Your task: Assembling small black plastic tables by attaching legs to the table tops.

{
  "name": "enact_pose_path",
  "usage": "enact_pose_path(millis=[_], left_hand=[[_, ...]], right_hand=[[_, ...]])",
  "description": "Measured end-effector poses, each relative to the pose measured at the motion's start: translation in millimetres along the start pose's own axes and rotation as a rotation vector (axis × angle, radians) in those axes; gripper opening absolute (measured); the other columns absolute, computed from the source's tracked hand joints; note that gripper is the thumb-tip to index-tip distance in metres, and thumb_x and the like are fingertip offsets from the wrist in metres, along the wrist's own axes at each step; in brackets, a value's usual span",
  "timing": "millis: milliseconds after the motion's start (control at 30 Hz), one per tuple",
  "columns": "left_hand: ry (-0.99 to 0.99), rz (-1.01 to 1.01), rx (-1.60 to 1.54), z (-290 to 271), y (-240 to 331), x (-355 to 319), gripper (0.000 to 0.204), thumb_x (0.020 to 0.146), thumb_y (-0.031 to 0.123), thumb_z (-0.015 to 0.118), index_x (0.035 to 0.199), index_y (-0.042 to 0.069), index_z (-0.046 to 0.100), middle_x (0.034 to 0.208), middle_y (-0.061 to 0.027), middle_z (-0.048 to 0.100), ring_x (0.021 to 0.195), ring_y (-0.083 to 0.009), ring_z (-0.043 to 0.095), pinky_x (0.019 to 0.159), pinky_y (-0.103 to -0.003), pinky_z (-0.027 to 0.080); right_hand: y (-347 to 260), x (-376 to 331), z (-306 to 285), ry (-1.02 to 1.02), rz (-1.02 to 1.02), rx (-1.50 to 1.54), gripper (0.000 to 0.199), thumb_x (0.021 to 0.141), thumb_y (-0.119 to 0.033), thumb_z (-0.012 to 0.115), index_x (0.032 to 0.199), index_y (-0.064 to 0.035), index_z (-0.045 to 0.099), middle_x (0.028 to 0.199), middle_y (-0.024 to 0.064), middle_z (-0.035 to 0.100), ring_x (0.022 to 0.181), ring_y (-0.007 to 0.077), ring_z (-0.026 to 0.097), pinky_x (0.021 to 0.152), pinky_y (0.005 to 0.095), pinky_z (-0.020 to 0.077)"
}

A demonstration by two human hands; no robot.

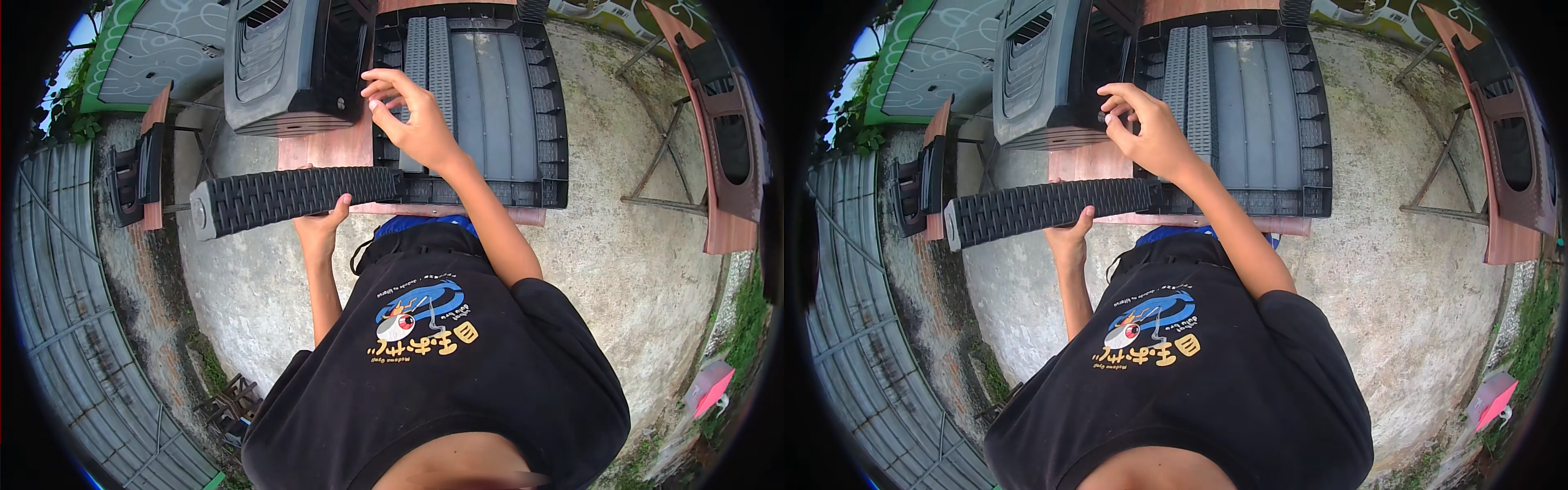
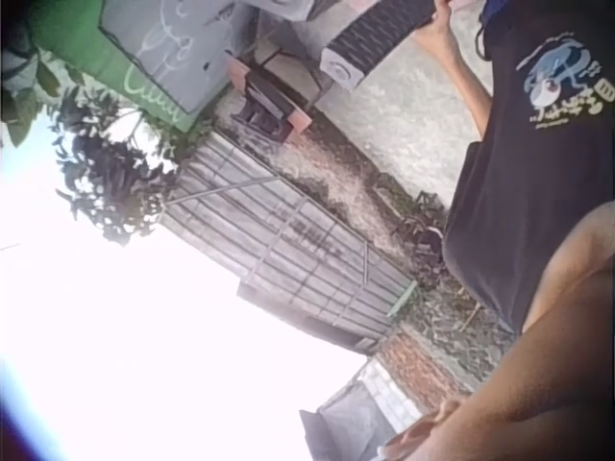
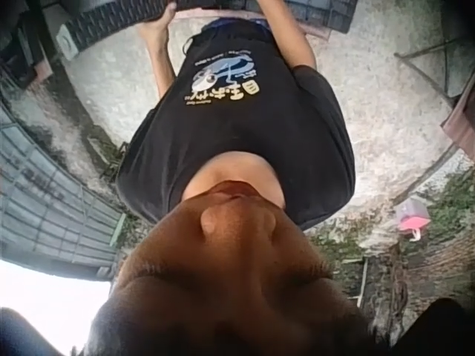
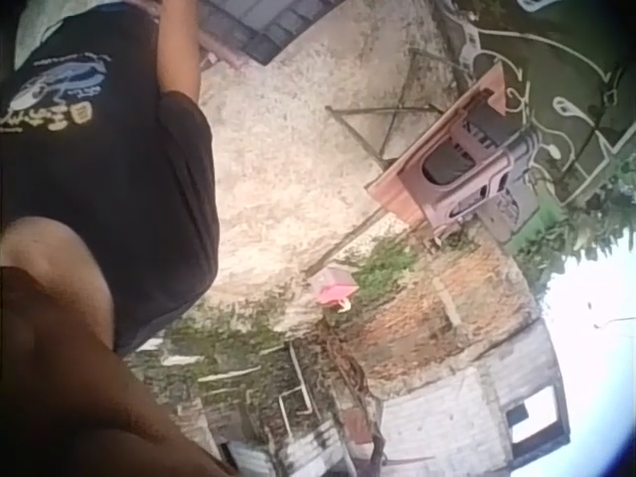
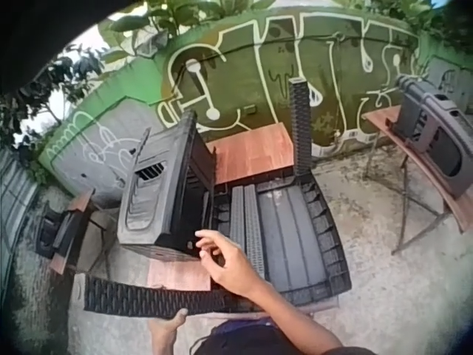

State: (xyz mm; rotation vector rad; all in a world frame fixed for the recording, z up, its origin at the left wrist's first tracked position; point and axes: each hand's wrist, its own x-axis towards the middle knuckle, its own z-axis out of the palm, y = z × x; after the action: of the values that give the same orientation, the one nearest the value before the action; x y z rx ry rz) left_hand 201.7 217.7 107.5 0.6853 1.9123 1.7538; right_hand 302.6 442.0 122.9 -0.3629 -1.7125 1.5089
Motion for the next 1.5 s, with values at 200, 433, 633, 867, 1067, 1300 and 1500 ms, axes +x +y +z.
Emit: enact_pose_path(millis=[200, 433, 633, 867, 1067, 1300, 1500], left_hand=[[0.016, 0.043, 0.127, 15.0, 10.6, -3.1, 0.060, 0.071, -0.006, 0.083, 0.124, -0.003, 0.054, 0.111, -0.0078, 0.061, 0.097, -0.0169, 0.063, 0.091, -0.031, 0.053], [0.023, 0.090, 0.129, 14.8, 2.1, 6.3, 0.061, 0.071, -0.007, 0.083, 0.125, -0.004, 0.054, 0.113, -0.0087, 0.061, 0.100, -0.0185, 0.063, 0.091, -0.032, 0.054], [0.009, 0.063, 0.121, 8.9, -2.4, 8.5, 0.063, 0.071, -0.005, 0.082, 0.127, -0.003, 0.054, 0.111, -0.0072, 0.060, 0.100, -0.0163, 0.061, 0.088, -0.031, 0.054], [-0.078, 0.118, 0.150, 7.3, 3.9, 4.0, 0.075, 0.071, -0.003, 0.079, 0.137, 0.004, 0.043, 0.115, -0.0085, 0.057, 0.106, -0.0189, 0.058, 0.100, -0.035, 0.048], [-0.090, 0.149, 0.179, 7.8, 5.5, 9.3, 0.074, 0.066, -0.002, 0.082, 0.132, 0.001, 0.047, 0.111, -0.0079, 0.057, 0.099, -0.0173, 0.060, 0.090, -0.031, 0.052], [-0.078, -0.108, 0.035, 5.9, 8.4, 4.7, 0.074, 0.069, 0.001, 0.080, 0.136, 0.002, 0.047, 0.121, -0.0105, 0.056, 0.111, -0.0194, 0.058, 0.101, -0.034, 0.048], [-0.098, 0.246, 0.333, 11.4, 20.6, 3.1, 0.060, 0.068, 0.005, 0.084, 0.121, -0.002, 0.056, 0.111, -0.0064, 0.061, 0.099, -0.0151, 0.060, 0.088, -0.029, 0.052]], right_hand=[[15.9, -11.8, -1.0, -0.055, 0.117, -0.032, 0.039, 0.092, -0.011, 0.064, 0.131, -0.0097, 0.059, 0.109, 0.0071, 0.070, 0.101, 0.0178, 0.067, 0.087, 0.0332, 0.0517], [39.7, -37.5, 3.0, -0.168, 0.276, 0.003, 0.042, 0.091, -0.014, 0.064, 0.133, -0.0093, 0.057, 0.109, 0.0083, 0.070, 0.099, 0.0183, 0.067, 0.086, 0.0338, 0.0517], [39.3, -35.4, 5.1, -0.176, 0.285, -0.020, 0.042, 0.092, -0.013, 0.062, 0.134, -0.0091, 0.055, 0.109, 0.0088, 0.069, 0.097, 0.0185, 0.067, 0.086, 0.0341, 0.0521], [49.8, -37.4, 10.7, -0.225, 0.332, -0.011, 0.042, 0.093, -0.014, 0.062, 0.133, -0.0101, 0.055, 0.109, 0.0089, 0.068, 0.097, 0.0183, 0.066, 0.085, 0.0347, 0.0523], [50.6, -38.9, 20.3, -0.342, 0.334, -0.011, 0.042, 0.095, -0.016, 0.064, 0.135, -0.0120, 0.056, 0.113, 0.0081, 0.067, 0.103, 0.0185, 0.065, 0.088, 0.0354, 0.0516], [34.0, -33.1, 30.3, -0.416, 0.270, 0.182, 0.041, 0.100, -0.026, 0.063, 0.138, -0.0127, 0.055, 0.117, 0.0073, 0.067, 0.111, 0.0181, 0.062, 0.095, 0.0364, 0.0489], [20.4, -24.6, 35.9, -0.391, 0.191, 0.323, 0.049, 0.097, -0.037, 0.067, 0.138, -0.0126, 0.055, 0.114, 0.0083, 0.067, 0.109, 0.0199, 0.064, 0.096, 0.0379, 0.0486]])
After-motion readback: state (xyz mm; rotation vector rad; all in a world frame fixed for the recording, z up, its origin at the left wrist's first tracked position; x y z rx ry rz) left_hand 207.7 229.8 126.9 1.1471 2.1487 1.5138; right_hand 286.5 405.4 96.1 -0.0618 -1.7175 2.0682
